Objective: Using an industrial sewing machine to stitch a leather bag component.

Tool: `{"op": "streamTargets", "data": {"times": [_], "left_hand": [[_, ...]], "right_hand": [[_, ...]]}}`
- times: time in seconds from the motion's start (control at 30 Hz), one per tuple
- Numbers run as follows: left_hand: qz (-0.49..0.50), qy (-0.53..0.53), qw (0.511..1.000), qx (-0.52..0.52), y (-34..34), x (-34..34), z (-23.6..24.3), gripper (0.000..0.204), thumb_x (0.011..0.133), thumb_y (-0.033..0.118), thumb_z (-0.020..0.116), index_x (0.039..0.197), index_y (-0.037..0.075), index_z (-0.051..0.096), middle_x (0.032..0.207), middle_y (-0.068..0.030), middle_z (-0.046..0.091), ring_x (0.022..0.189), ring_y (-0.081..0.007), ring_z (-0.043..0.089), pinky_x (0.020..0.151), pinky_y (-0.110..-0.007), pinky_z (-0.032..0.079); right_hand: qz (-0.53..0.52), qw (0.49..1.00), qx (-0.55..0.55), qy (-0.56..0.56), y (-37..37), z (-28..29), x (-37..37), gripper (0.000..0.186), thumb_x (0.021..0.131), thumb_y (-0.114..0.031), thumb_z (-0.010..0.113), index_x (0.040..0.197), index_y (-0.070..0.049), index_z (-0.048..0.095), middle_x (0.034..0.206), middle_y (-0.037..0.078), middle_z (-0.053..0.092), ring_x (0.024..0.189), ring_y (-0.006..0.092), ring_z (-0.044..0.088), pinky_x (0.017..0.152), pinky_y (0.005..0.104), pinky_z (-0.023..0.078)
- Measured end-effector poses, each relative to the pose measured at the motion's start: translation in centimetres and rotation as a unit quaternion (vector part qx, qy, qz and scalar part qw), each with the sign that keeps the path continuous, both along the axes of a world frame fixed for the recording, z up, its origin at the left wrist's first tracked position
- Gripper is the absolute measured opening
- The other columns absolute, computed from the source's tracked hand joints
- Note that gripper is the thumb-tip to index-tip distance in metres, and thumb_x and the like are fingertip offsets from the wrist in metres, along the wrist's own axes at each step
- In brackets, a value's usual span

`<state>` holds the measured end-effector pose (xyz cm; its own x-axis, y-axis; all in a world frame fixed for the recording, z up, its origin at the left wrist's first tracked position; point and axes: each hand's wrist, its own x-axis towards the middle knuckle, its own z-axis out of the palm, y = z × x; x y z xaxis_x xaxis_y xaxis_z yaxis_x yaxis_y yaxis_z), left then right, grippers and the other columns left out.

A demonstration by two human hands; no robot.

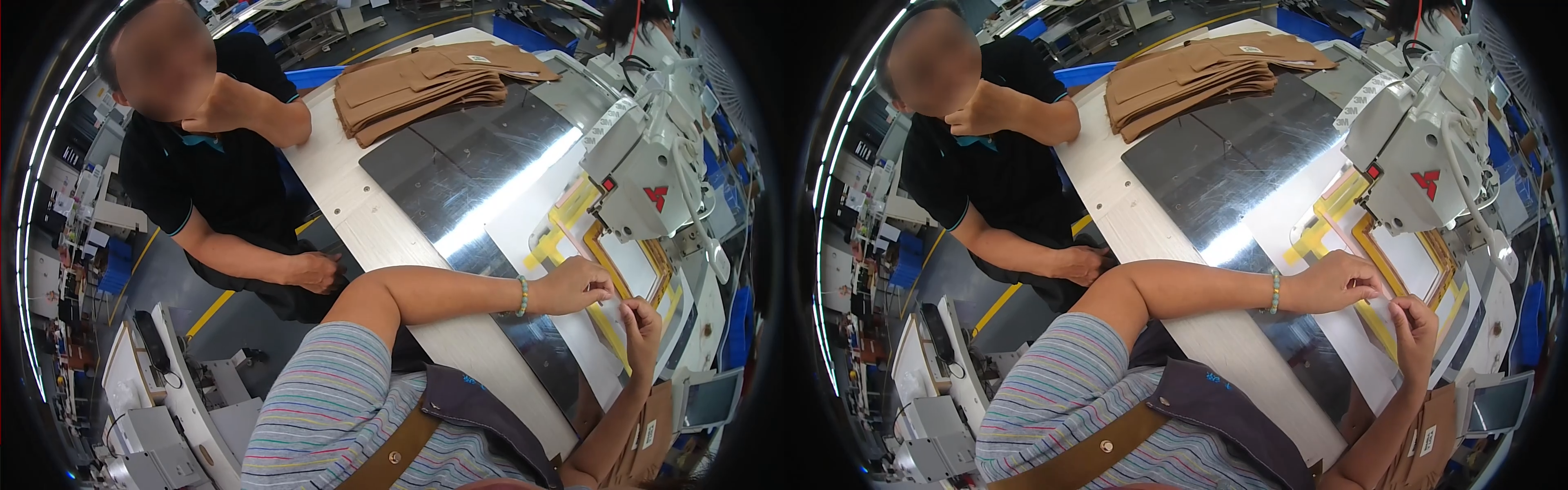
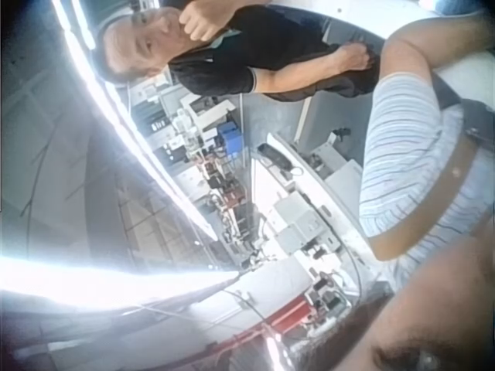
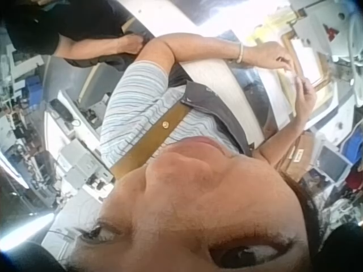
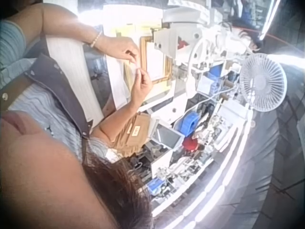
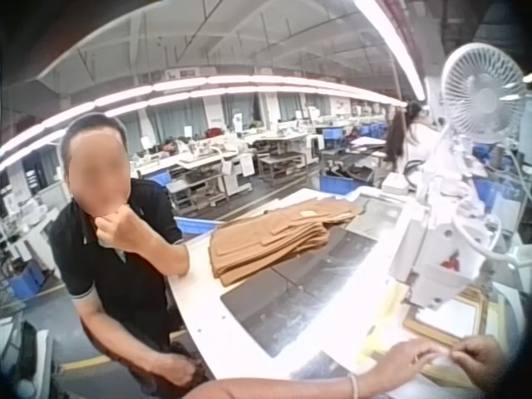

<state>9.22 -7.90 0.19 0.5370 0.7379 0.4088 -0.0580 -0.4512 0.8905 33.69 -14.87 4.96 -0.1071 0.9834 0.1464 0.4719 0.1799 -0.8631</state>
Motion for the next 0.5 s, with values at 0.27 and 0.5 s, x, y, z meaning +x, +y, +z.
{"op": "streamTargets", "data": {"times": [0.27,0.5], "left_hand": [[-0.008,-0.017,1.0,0.006,-0.1,0.0,-0.4,0.018,0.092,0.017,0.081,0.089,0.001,0.073,0.08,-0.0103,0.072,0.069,-0.019,0.068,0.066,-0.032,0.054],[-0.002,-0.012,1.0,-0.004,-0.1,0.1,-0.4,0.02,0.091,0.018,0.081,0.086,0.001,0.071,0.078,-0.0108,0.07,0.068,-0.0206,0.067,0.065,-0.033,0.053]], "right_hand": [[0.077,0.987,0.109,-0.088,0.1,0.1,-3.1,0.016,0.096,-0.008,0.071,0.105,0.006,0.071,0.099,0.012,0.072,0.09,0.0189,0.067,0.08,0.0317,0.051],[0.018,0.999,-0.029,-0.016,-0.3,-0.4,-2.5,0.013,0.093,0.001,0.074,0.105,0.006,0.071,0.096,0.01,0.073,0.08,0.0136,0.068,0.072,0.0266,0.052]]}}
